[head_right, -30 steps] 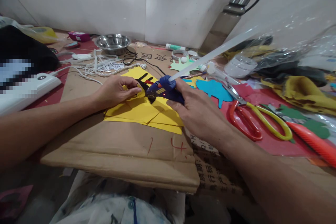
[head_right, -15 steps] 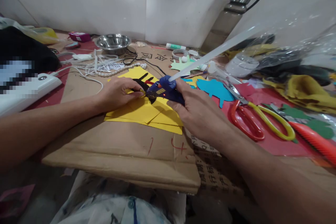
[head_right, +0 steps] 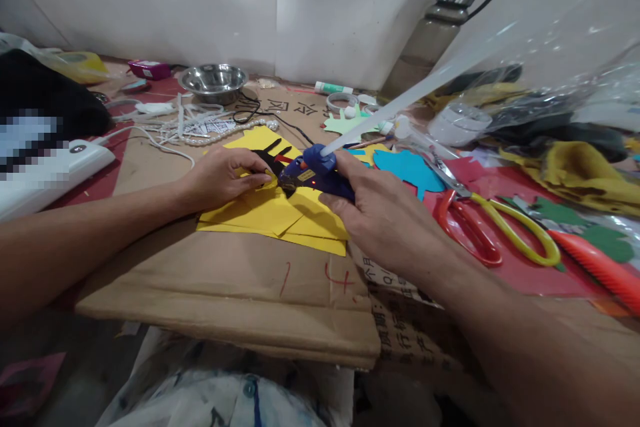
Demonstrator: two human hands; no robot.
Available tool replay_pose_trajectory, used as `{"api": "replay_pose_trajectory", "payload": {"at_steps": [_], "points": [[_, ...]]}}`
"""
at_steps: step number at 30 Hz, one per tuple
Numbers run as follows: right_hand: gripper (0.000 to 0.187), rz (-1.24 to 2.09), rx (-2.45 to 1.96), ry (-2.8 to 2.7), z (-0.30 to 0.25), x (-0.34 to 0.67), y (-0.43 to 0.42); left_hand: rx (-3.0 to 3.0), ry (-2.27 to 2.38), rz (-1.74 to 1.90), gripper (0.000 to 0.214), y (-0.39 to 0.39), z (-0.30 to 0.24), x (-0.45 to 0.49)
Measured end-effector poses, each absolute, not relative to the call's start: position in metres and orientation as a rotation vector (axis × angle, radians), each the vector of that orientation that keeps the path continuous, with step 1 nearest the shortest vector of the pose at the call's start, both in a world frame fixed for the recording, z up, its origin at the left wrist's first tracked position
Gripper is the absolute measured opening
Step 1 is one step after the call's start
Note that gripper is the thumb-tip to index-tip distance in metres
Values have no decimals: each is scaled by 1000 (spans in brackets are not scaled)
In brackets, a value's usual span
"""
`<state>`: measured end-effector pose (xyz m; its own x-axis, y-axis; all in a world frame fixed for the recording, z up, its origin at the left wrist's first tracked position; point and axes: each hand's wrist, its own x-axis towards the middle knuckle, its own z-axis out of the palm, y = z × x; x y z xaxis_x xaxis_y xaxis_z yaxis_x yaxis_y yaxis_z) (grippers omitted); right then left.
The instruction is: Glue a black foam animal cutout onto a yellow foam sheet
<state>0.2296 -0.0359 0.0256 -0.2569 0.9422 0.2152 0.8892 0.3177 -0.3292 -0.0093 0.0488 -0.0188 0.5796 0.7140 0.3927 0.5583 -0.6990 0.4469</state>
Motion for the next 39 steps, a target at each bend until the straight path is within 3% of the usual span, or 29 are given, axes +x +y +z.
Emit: {"api": "replay_pose_trajectory", "payload": {"at_steps": [10, 19, 39], "points": [[39, 245, -1611, -2253, 25, 237, -37, 2663, 941, 666, 17, 46, -12, -13], [29, 236, -1611, -2252, 29, 236, -39, 2438, 984, 822, 11, 39, -16, -6], [34, 212, -1640, -2259, 24, 228, -40, 2211, 1110, 798, 11, 37, -11, -4]]}}
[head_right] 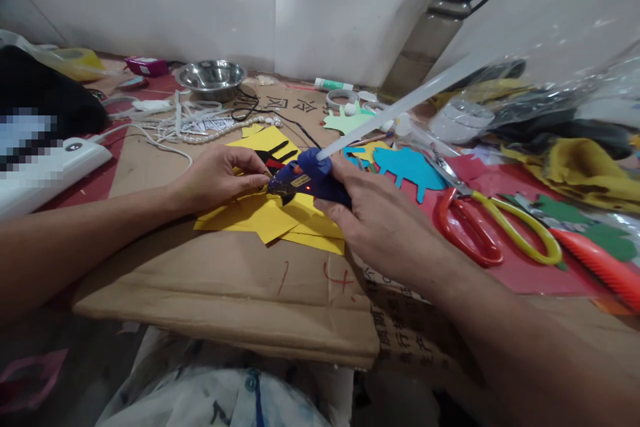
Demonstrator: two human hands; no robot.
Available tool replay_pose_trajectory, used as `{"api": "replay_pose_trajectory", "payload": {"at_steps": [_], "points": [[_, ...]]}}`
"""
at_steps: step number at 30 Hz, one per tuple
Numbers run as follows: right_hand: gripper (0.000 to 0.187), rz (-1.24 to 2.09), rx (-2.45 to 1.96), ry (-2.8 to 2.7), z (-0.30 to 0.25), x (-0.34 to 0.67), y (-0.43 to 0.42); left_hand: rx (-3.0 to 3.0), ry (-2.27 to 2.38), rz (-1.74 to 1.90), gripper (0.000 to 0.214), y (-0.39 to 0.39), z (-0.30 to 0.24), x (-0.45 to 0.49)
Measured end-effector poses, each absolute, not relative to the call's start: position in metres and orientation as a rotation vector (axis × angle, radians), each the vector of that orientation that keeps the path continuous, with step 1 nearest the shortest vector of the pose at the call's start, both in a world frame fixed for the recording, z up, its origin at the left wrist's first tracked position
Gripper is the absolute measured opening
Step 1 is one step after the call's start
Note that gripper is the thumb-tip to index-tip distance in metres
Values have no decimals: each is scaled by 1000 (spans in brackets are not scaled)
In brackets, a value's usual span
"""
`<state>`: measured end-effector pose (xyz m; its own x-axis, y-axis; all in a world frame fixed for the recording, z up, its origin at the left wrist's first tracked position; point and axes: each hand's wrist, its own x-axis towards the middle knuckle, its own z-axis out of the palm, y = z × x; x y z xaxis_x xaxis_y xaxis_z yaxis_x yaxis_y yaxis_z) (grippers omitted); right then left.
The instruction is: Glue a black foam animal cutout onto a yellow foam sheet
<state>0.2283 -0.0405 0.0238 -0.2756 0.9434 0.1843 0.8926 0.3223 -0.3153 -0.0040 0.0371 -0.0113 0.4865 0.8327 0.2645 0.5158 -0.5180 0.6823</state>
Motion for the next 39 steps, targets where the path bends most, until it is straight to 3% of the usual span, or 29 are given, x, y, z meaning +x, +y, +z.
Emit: {"api": "replay_pose_trajectory", "payload": {"at_steps": [14, 24, 39], "points": [[46, 177, -1635, -2223, 23, 238, -39, 2163, 1095, 799, 12, 34, -8, -3], [26, 134, -1658, -2228, 27, 230, -43, 2166, 1075, 797, 11, 35, -10, -4], [19, -5, -1629, -2288, 25, 233, -45, 2148, 1075, 783, 12, 34, -9, -4]]}}
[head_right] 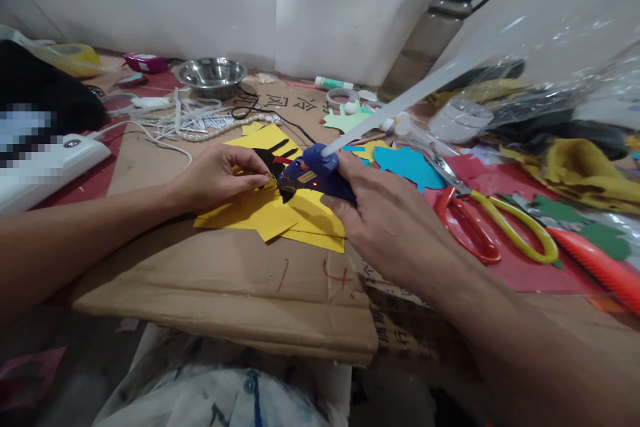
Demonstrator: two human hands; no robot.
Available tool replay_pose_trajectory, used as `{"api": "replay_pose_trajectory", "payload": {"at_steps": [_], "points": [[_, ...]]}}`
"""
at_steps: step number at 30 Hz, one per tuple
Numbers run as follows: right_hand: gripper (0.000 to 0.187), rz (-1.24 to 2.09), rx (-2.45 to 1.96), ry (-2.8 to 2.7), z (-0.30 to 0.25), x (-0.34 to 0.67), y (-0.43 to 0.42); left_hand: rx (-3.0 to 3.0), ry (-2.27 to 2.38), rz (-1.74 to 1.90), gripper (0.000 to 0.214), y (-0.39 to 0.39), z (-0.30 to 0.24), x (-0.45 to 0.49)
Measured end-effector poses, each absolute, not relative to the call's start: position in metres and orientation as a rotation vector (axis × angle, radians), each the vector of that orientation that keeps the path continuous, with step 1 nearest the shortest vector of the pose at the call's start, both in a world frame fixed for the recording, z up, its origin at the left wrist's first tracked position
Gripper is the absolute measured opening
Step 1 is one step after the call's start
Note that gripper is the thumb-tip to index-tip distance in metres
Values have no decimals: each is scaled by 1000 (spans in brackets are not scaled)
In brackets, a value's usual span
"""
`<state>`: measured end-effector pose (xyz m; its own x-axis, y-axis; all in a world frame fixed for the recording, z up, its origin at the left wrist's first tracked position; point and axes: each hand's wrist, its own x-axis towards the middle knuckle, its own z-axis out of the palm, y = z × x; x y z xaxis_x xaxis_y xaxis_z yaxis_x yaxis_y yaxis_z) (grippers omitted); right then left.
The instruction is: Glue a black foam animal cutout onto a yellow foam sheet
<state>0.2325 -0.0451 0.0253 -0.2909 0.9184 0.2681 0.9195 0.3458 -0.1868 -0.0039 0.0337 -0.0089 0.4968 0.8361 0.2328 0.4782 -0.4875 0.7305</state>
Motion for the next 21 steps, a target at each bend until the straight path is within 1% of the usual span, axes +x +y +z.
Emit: {"api": "replay_pose_trajectory", "payload": {"at_steps": [2, 5, 7, 17, 21], "points": [[22, -30, -1649, -2298, 27, 233, -46, 2150, 1076, 781, 12, 34, -9, -4], [35, -47, -1662, -2318, 29, 234, -48, 2163, 1070, 788, 12, 34, -9, -4], [39, -40, -1662, -2324, 31, 234, -50, 2169, 1067, 794, 12, 34, -10, -5], [33, 21, -1671, -2312, 35, 231, -50, 2168, 1067, 790, 12, 36, -11, -5], [35, 26, -1710, -2312, 35, 231, -51, 2179, 1072, 781, 13, 36, -11, -5]]}}
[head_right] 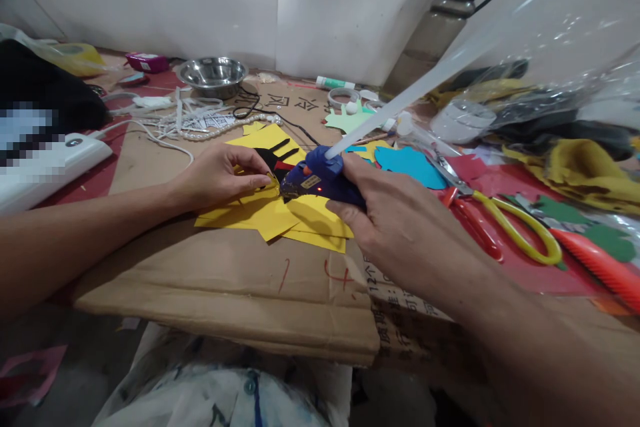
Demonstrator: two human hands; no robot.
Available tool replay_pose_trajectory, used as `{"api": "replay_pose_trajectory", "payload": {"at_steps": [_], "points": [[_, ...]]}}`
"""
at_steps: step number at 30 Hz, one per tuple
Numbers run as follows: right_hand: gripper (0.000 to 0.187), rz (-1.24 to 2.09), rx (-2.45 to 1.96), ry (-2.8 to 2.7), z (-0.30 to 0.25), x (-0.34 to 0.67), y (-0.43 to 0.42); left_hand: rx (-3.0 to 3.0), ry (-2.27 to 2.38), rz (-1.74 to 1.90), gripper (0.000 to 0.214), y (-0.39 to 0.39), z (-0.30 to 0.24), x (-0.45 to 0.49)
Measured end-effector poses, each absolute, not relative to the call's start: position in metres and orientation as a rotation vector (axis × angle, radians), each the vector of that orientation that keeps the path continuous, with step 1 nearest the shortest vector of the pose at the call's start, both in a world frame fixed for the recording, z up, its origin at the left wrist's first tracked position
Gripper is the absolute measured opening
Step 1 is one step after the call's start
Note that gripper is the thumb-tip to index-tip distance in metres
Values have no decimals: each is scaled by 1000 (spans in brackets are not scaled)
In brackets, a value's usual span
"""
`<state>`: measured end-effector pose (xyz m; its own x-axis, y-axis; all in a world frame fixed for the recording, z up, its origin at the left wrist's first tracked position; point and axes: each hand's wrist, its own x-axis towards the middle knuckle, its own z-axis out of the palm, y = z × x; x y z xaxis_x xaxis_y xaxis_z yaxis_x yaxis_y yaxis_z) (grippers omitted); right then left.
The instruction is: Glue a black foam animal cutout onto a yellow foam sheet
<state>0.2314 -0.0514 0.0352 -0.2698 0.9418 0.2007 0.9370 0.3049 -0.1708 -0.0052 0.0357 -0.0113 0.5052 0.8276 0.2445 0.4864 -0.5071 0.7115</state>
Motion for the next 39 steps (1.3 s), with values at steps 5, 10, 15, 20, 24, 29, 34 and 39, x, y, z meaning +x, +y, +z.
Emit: {"api": "replay_pose_trajectory", "payload": {"at_steps": [5, 10, 15, 20, 24, 29, 34, 39], "points": [[29, 21, -1665, -2321, 30, 229, -50, 2167, 1081, 791, 13, 35, -10, -4], [22, 93, -1624, -2286, 26, 224, -48, 2155, 1080, 805, 12, 35, -11, -3], [22, 90, -1627, -2301, 28, 226, -49, 2166, 1095, 801, 14, 36, -11, -4], [22, 21, -1650, -2322, 31, 231, -52, 2185, 1071, 788, 15, 35, -10, -5], [23, 39, -1642, -2314, 31, 229, -51, 2169, 1086, 788, 14, 34, -8, -4], [23, 103, -1612, -2297, 28, 221, -48, 2150, 1097, 784, 14, 34, -7, -3], [24, 83, -1654, -2315, 32, 226, -50, 2175, 1093, 791, 13, 34, -8, -3], [20, 80, -1630, -2342, 38, 232, -51, 2184, 1085, 785, 14, 34, -7, -4]]}}
